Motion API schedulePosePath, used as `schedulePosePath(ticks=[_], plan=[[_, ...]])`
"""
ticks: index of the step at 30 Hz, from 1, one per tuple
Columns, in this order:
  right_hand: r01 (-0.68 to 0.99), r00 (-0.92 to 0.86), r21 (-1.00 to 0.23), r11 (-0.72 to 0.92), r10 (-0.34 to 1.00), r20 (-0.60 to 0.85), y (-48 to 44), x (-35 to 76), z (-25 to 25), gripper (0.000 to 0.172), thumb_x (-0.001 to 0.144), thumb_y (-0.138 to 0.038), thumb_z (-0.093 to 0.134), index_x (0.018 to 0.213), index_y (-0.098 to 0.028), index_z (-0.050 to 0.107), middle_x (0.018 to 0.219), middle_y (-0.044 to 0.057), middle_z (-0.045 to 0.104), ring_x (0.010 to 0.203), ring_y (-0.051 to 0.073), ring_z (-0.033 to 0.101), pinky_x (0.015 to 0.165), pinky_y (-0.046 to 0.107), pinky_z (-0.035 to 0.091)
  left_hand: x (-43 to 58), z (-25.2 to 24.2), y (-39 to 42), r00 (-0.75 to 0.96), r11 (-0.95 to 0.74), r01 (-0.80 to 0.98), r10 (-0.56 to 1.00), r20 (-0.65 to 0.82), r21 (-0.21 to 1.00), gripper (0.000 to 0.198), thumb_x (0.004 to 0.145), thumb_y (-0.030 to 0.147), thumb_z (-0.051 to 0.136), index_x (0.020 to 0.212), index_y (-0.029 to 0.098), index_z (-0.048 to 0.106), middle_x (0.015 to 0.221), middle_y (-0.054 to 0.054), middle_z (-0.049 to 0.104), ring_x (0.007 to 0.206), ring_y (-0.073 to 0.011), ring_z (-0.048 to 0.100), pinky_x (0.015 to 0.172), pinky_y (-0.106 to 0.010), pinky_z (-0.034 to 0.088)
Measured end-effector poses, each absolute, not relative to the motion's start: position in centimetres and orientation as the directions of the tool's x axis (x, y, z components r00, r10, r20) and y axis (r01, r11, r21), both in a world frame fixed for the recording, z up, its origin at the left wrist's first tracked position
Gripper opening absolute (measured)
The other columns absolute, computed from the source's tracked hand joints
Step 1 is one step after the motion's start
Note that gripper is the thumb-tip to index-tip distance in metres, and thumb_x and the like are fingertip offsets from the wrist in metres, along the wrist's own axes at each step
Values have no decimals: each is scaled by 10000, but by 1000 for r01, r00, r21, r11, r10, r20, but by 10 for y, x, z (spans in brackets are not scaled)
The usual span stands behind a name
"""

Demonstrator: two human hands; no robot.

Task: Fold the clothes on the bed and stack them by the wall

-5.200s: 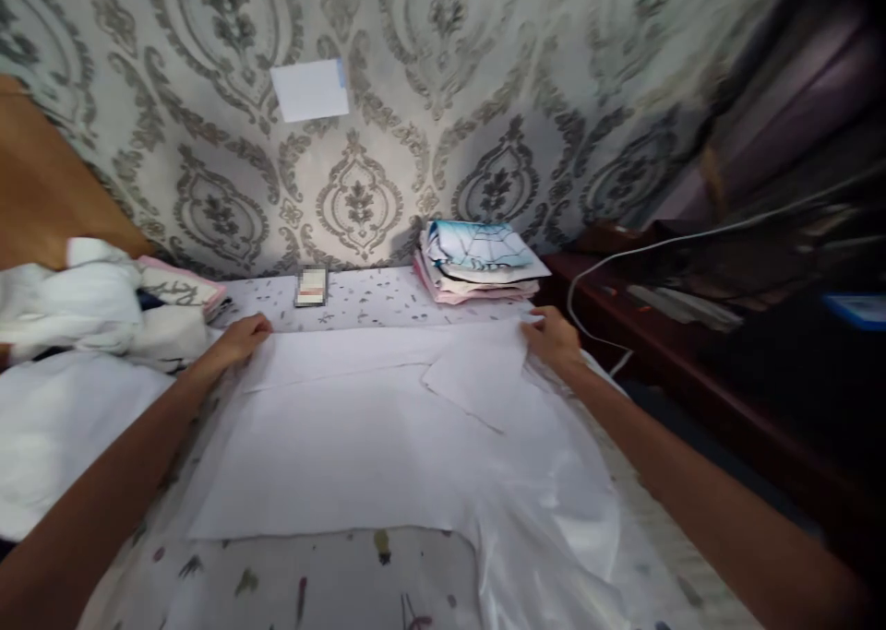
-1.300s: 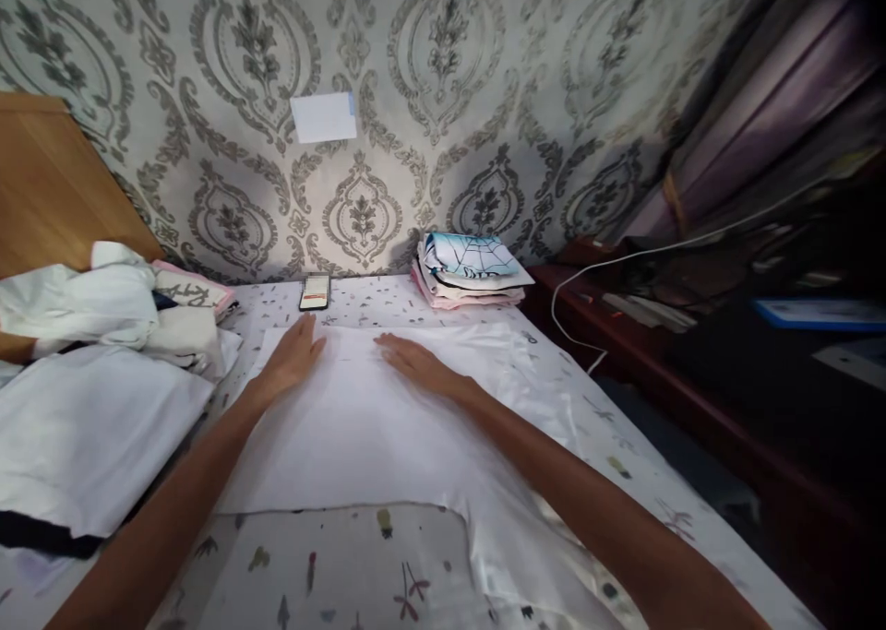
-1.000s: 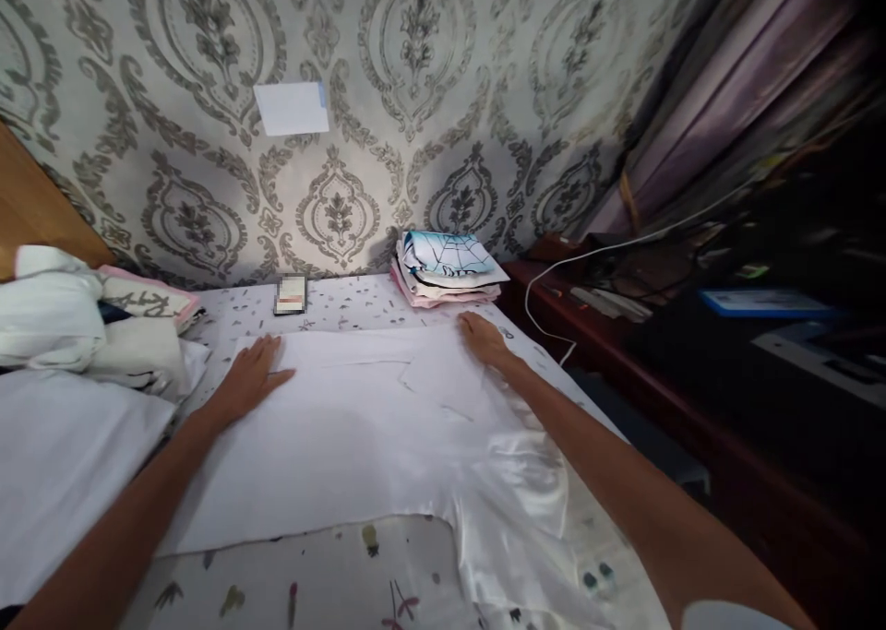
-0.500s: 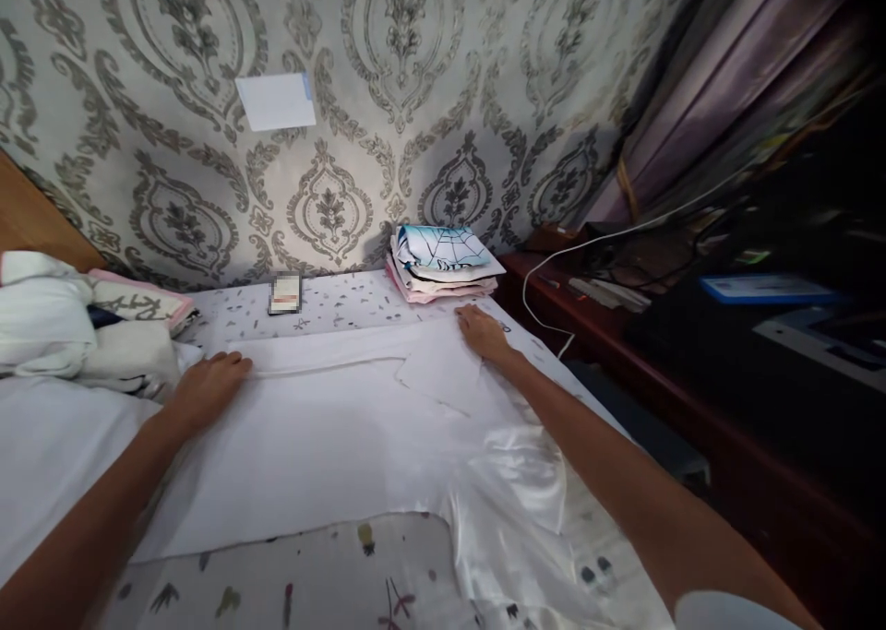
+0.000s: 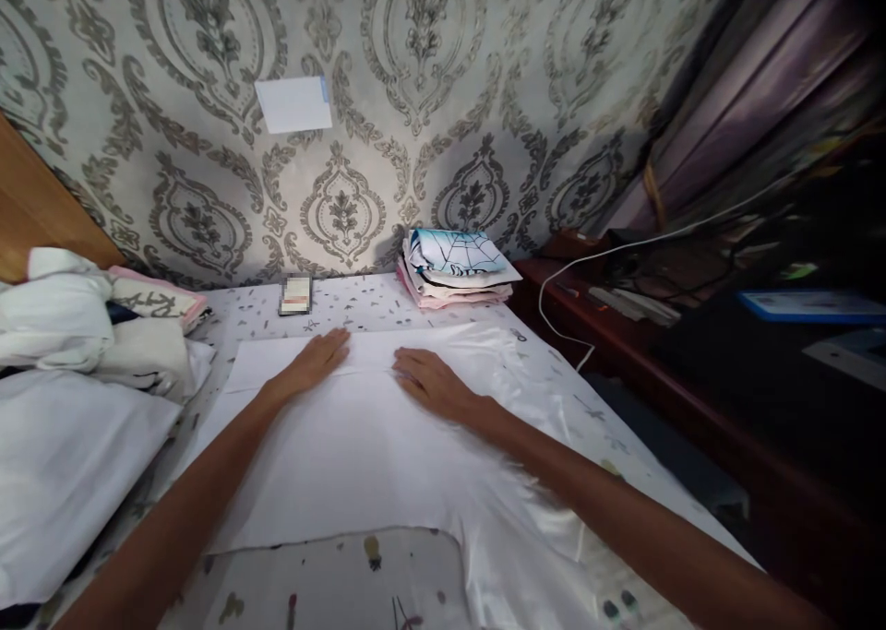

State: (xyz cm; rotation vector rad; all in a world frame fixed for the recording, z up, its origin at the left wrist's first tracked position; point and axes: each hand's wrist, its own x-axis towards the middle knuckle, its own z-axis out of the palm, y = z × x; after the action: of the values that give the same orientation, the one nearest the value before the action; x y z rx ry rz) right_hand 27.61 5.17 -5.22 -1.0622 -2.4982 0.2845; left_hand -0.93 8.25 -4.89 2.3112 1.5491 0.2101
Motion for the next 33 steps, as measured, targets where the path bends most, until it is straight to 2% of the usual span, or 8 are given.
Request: schedulePosePath(ticks=[4,8,12,15,18,28,30,33], plan=[[563,-598,-465,683,726,340,46,277,-50,291,1020,-334,424,1064,-197,678,1106,110,706,1071,236,628,968,408,505,-13,-55,85,360,-332,899,931,-52,285,674,1022,550,180,1579,188,296,1677,-90,226,1561,-223,151,1255,-470,139],[575,-593,-477,664,741,317,59,279,-57,398,1025,-427,417,1286,-215,629,1325,113,658,1255,255,575,1096,462,435,11,-50,73,441,-424,886,896,-57,186,680,1032,565,169,1600,199,256,1692,-77,147,1569,-225,100,1257,-489,94],[801,-449,-375,466,883,138,86,308,-63,535,1047,-456,312,1466,-186,505,1546,122,479,1462,260,390,1210,458,298,14,-49,72,483,-464,870,871,-96,165,661,1033,579,177,1606,254,243,1690,-43,152,1569,-219,103,1255,-497,89],[961,-170,-217,171,985,24,105,348,-65,567,1048,-424,291,1525,-144,414,1621,147,348,1525,277,256,1232,497,223,-18,-53,77,391,-380,917,917,-82,121,658,1031,567,203,1605,248,246,1688,-47,169,1567,-231,123,1247,-513,104],[988,-47,-145,46,999,-2,113,377,-66,574,1053,-415,269,1551,-145,363,1643,146,298,1539,271,212,1228,513,215,-62,-54,78,251,-247,967,965,-73,56,629,1033,518,227,1600,248,262,1685,-51,197,1562,-237,149,1234,-521,148],[973,-51,-205,106,965,256,60,381,-58,477,1019,-277,399,1461,-112,471,1594,210,365,1494,320,318,1202,520,287,-110,-32,33,-55,56,998,997,58,-18,621,1012,415,245,1535,99,353,1629,-215,308,1510,-333,283,1181,-573,263],[948,-107,-252,194,941,321,17,389,-56,453,1005,-298,435,1426,-148,511,1557,194,419,1465,314,369,1181,498,347,-105,-27,5,-1,3,1000,995,101,-19,622,985,406,287,1498,74,397,1609,-233,334,1490,-343,320,1191,-548,266],[888,-204,-322,330,908,366,-65,403,-50,435,982,-366,488,1387,-219,547,1450,161,511,1316,305,539,1074,487,484,-100,-17,-54,250,-254,963,967,53,88,594,962,460,337,1424,124,500,1542,-184,453,1418,-316,435,1175,-450,339]])
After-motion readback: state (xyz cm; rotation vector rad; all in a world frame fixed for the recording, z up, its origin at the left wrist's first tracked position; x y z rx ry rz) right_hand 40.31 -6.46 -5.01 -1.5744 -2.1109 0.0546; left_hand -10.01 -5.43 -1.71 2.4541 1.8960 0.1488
